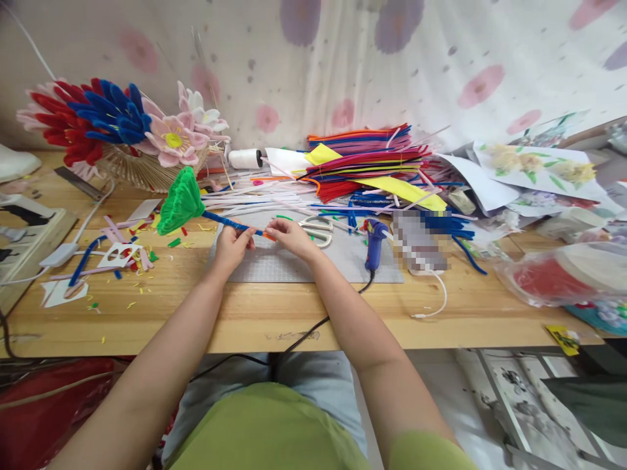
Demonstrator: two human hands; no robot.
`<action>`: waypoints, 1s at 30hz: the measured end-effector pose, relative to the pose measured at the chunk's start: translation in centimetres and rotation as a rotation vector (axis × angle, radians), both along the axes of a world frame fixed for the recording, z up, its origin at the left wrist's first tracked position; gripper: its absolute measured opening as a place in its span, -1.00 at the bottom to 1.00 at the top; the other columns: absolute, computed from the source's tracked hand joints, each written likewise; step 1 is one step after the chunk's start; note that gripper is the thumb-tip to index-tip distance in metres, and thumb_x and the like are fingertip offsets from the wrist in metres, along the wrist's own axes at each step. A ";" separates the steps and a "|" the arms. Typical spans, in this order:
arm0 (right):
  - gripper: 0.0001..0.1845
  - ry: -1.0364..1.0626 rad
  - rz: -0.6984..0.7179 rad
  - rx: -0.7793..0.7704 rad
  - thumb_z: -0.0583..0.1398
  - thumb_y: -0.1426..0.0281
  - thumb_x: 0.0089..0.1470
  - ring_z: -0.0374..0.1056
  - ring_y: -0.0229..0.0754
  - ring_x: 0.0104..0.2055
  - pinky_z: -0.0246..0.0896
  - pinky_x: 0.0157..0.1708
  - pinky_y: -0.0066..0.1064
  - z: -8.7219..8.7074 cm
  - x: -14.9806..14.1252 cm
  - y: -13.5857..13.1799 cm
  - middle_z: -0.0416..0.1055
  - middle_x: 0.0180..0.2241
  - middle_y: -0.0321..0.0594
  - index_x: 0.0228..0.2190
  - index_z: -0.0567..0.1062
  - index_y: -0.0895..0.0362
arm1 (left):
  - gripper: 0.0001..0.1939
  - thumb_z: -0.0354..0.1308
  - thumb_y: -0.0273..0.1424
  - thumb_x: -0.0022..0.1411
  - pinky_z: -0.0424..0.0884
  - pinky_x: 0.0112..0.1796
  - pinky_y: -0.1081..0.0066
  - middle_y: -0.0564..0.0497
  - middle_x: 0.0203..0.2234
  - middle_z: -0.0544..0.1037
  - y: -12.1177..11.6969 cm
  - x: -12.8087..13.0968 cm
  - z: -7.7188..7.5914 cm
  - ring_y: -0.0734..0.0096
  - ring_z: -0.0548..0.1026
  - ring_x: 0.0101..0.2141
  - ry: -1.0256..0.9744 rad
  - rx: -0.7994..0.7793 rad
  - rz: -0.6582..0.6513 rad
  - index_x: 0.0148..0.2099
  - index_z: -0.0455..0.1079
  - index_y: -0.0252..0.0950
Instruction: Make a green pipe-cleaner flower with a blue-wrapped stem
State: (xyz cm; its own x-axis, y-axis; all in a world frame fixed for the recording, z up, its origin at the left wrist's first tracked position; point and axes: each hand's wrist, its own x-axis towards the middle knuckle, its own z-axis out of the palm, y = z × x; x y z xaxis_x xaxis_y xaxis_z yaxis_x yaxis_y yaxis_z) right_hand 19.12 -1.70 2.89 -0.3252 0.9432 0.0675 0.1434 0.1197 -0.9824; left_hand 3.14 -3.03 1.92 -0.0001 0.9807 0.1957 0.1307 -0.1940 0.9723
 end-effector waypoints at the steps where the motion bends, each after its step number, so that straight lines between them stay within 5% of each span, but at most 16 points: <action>1: -0.70 -0.012 0.014 0.007 0.16 0.16 -0.13 0.20 -0.34 -0.46 0.10 -0.38 -0.44 0.0 0.1 0.0 0.31 -0.52 -0.34 -0.47 0.35 0.16 | -0.82 0.12 -0.31 0.06 0.20 -0.60 0.52 0.16 -0.75 0.35 0.0 0.0 0.0 0.53 0.32 -0.70 -0.007 -0.007 -0.002 -0.43 0.18 -0.25; 4: -0.72 -0.043 0.015 0.026 0.11 0.17 -0.07 0.20 -0.33 -0.46 0.11 -0.37 -0.44 -0.1 0.4 0.3 0.30 -0.52 -0.33 -0.48 0.35 0.15 | -0.80 0.16 -0.32 0.02 0.19 -0.60 0.53 0.16 -0.76 0.34 0.0 0.1 0.1 0.54 0.32 -0.71 -0.028 -0.038 0.007 -0.44 0.19 -0.25; 12: -0.64 -0.192 -0.403 0.127 0.00 0.17 0.03 0.11 -0.33 -0.57 0.06 -0.44 -0.42 -0.7 1.3 1.1 0.20 -0.67 -0.35 -0.66 0.22 0.11 | -0.79 0.16 -0.31 0.02 0.19 -0.63 0.54 0.16 -0.78 0.34 0.3 -0.1 -0.2 0.54 0.30 -0.72 -0.059 -0.061 0.018 -0.44 0.17 -0.26; 16: -0.68 -0.026 -0.333 0.177 0.11 0.12 -0.06 0.22 -0.31 -0.46 0.14 -0.36 -0.42 -0.7 1.2 0.7 0.33 -0.54 -0.30 -0.56 0.30 0.13 | -0.79 0.18 -0.32 -0.01 0.17 -0.63 0.54 0.14 -0.78 0.35 0.3 -0.1 -0.1 0.55 0.30 -0.72 -0.044 -0.088 0.028 -0.47 0.20 -0.27; 22: -0.64 -0.067 0.051 0.038 0.20 0.13 -0.15 0.27 -0.30 -0.42 0.16 -0.36 -0.43 -0.4 0.4 -0.4 0.40 -0.46 -0.29 -0.40 0.45 0.16 | -0.81 0.22 -0.36 -0.04 0.16 -0.61 0.55 0.13 -0.77 0.35 0.1 -0.1 0.4 0.56 0.30 -0.71 -0.080 -0.108 0.057 -0.47 0.25 -0.29; 30: -0.69 -0.303 -0.047 0.248 0.10 0.21 0.01 0.25 -0.29 -0.52 0.05 -0.45 -0.45 -0.9 0.0 -0.6 0.37 -0.59 -0.30 -0.55 0.47 0.15 | -0.77 0.22 -0.33 -0.04 0.16 -0.67 0.54 0.13 -0.74 0.38 0.3 0.1 0.4 0.59 0.26 -0.76 -0.168 -0.135 0.018 -0.47 0.20 -0.29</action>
State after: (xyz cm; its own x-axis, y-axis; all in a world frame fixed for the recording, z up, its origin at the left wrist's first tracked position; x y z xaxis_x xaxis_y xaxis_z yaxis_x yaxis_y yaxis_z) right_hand 19.12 -2.29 2.00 -0.3224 0.9247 0.2025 0.4336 0.3345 -0.8367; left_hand 3.28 -2.75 2.33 -0.0392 0.9975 0.0584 -0.0329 -0.0597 0.9977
